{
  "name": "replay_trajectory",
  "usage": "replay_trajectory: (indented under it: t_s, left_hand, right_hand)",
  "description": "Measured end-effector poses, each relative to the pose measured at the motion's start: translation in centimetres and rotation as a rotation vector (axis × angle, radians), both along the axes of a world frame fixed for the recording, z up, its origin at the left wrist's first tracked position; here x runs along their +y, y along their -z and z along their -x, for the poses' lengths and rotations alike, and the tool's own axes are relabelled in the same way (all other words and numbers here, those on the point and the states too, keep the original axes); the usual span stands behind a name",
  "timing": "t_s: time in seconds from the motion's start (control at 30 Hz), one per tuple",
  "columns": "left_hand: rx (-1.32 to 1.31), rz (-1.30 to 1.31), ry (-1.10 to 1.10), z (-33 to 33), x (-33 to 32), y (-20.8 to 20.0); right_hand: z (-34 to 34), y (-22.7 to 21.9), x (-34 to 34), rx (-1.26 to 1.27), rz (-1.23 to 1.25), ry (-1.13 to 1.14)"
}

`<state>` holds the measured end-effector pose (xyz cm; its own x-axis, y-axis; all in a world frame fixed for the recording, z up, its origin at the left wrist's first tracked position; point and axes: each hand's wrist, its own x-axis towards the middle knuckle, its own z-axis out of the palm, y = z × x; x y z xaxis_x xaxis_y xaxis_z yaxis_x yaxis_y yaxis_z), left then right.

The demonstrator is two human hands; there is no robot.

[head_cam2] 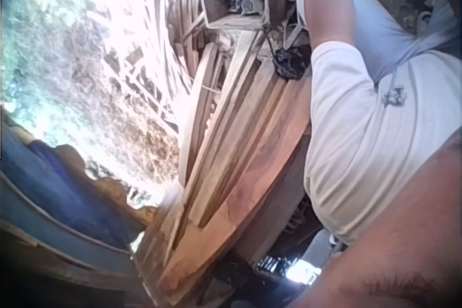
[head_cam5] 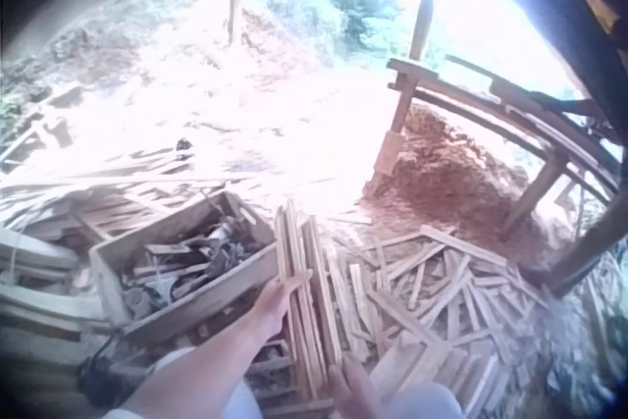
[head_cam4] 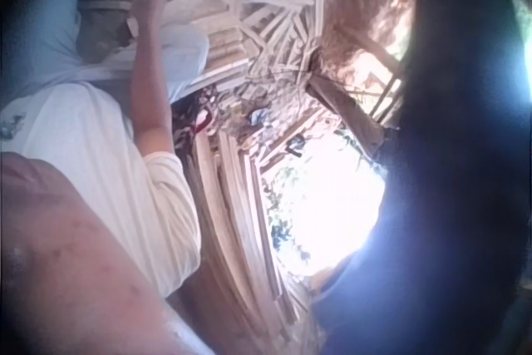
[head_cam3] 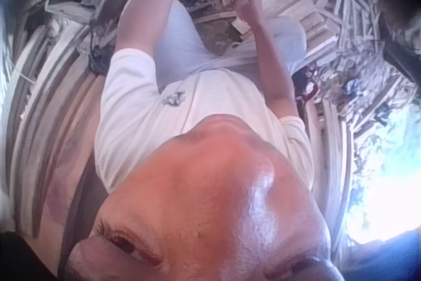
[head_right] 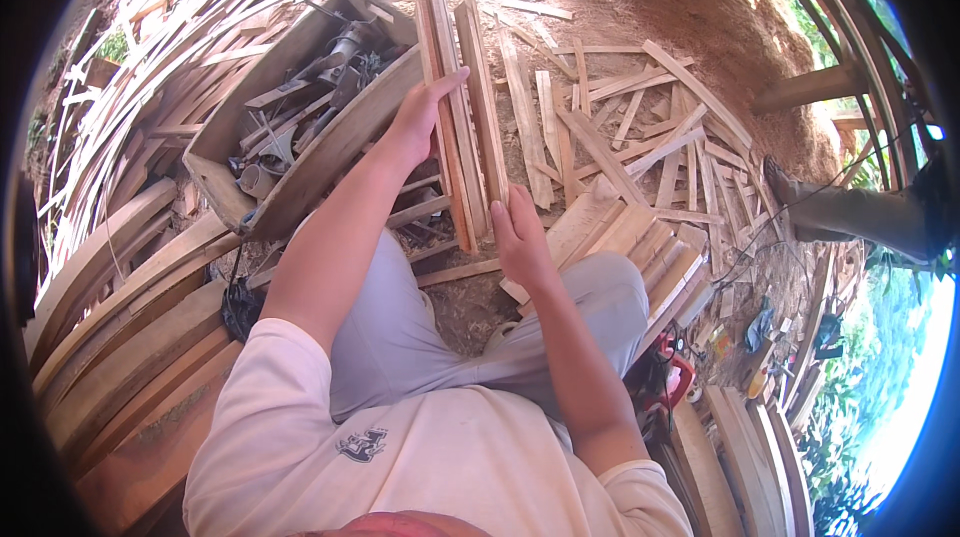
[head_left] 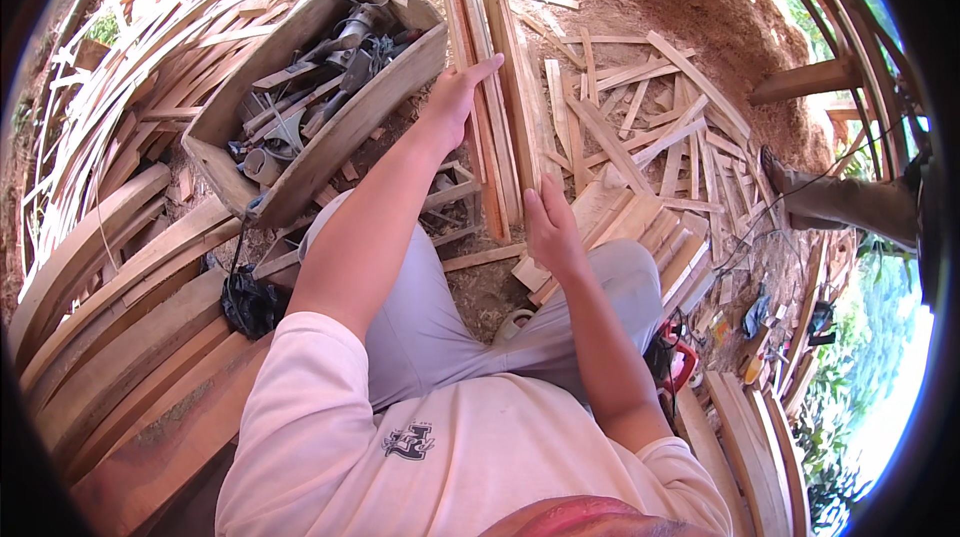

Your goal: The person sorts and stacks thin wooden strips in a cluttered workshop. They pick up pieces from a pile on the floor, inspect them, and arrange them into neat stacks on a nearby workbench.

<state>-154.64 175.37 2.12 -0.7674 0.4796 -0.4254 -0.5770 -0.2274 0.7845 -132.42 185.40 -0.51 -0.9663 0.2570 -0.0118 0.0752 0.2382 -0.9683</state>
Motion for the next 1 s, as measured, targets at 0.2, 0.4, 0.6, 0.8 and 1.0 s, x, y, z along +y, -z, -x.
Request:
replay_trajectory:
  t_s: [0.2, 0.4, 0.6, 0.8, 1.0]
  left_hand:
    - [0.04, 0.009, 0.086, -0.4, 0.6, 1.6]
    - [-0.072, -0.058, 0.163, -1.1, 1.1, 1.2]
    - [-0.078, -0.14, 0.182, -1.9, 1.1, -0.6]
    - [-0.045, 0.011, 0.19, -1.7, 0.8, -0.1]
    - [-0.036, 0.246, 0.211, -2.0, 1.0, 0.6]
  right_hand:
    - [1.8, -1.2, 1.0, -0.001, -0.074, 0.02]
    - [3.0, -0.8, 1.0, 0.006, -0.005, 0.053]
    - [3.0, 0.1, -0.2, 0.01, 0.11, 0.04]
    - [2.7, -0.7, -0.4, -0.021, 0.189, -0.027]
    - [0.8, 0.4, 2.6, -0.328, -0.081, -0.295]
